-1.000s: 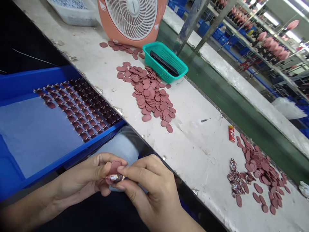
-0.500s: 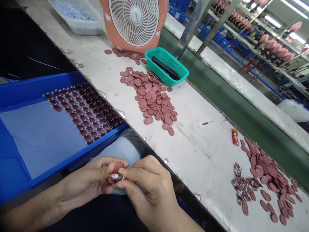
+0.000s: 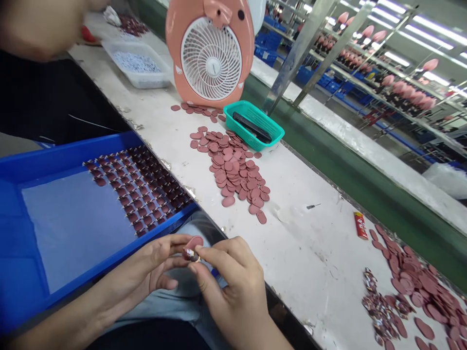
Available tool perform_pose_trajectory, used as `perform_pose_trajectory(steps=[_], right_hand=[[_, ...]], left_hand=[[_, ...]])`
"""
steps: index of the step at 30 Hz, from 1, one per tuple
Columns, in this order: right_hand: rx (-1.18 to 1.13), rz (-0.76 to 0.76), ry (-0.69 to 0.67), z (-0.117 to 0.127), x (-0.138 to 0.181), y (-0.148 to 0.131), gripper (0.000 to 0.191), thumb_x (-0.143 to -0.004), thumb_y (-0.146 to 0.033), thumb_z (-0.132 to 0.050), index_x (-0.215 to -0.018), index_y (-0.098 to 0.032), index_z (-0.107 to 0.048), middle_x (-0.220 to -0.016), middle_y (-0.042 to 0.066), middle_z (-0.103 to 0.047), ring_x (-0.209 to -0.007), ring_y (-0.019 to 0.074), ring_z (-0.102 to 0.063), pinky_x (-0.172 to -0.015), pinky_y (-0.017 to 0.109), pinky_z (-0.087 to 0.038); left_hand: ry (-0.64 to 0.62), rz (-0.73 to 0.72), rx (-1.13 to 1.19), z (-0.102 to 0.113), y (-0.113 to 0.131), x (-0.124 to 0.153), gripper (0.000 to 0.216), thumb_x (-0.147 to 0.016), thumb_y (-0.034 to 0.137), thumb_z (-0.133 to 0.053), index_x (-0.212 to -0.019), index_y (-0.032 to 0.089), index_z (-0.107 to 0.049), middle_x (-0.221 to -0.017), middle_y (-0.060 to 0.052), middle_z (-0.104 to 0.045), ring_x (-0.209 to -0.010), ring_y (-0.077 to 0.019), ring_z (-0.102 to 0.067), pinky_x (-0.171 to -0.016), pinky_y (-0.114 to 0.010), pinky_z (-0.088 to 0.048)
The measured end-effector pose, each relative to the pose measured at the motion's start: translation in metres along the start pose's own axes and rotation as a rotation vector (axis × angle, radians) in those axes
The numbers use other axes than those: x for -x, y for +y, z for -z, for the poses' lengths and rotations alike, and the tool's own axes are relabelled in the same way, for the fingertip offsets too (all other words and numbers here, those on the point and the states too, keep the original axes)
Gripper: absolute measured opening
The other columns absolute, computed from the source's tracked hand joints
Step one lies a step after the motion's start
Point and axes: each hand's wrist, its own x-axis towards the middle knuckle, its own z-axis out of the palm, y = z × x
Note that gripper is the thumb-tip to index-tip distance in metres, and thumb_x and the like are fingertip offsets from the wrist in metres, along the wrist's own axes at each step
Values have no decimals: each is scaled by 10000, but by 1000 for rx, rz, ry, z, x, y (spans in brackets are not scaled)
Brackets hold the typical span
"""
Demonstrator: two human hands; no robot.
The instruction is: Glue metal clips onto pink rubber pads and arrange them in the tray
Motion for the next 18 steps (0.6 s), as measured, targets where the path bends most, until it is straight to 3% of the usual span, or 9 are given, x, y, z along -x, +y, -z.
perform_pose_trajectory(steps=[2, 5, 8, 12, 15, 18], right_hand=[[129, 77, 95, -10, -2, 0, 127, -931, -123, -685, -1046, -151, -731, -828, 40, -704, -725, 131, -637, -629, 249, -545], [287, 257, 167, -29, -5, 0, 162, -930, -55, -669, -1086, -82, -703, -819, 78, -709, -728, 156, -614, -634, 294, -525], [373, 360, 194, -48, -8, 2, 169, -927, -43, -672, -1095, -33, -690, -784, 98, -704, -709, 172, -596, -613, 314, -505], [353, 373, 175, -69, -14, 6, 153, -932, -71, -678, -1080, -39, -699, -790, 101, -710, -693, 181, -586, -604, 324, -500], [325, 375, 140, -77, -19, 3, 146, -926, -107, -701, -1062, -54, -712, -782, 88, -712, -670, 177, -583, -592, 323, -506], [321, 430, 145, -78, -20, -1, 113, -909, -125, -733, -1008, -72, -725, -724, 55, -708, -640, 155, -598, -605, 297, -527]], left_hand=[[142, -163, -54, 0, -1, -1, 420, -629, 464, -957, -906, 213, -766, -883, -19, -689, -753, -146, -630, -526, -190, -582], [177, -320, -122, -5, 0, -2, 411, -572, 434, -985, -784, 187, -734, -740, -8, -673, -648, -136, -584, -466, -182, -532], [212, -397, -154, -8, 6, -3, 421, -554, 444, -979, -742, 175, -715, -770, -42, -717, -647, -154, -598, -439, -185, -500], [299, -425, -189, -3, 13, -3, 357, -627, 441, -923, -734, 172, -713, -840, -66, -755, -627, -140, -596, -454, -187, -491], [382, -424, -253, 12, 17, -4, 361, -684, 503, -852, -783, 181, -721, -853, -80, -766, -693, -179, -649, -480, -209, -514], [598, -464, -472, 48, 30, -8, 429, -717, 591, -764, -875, 196, -716, -883, -88, -771, -775, -242, -705, -547, -286, -575]])
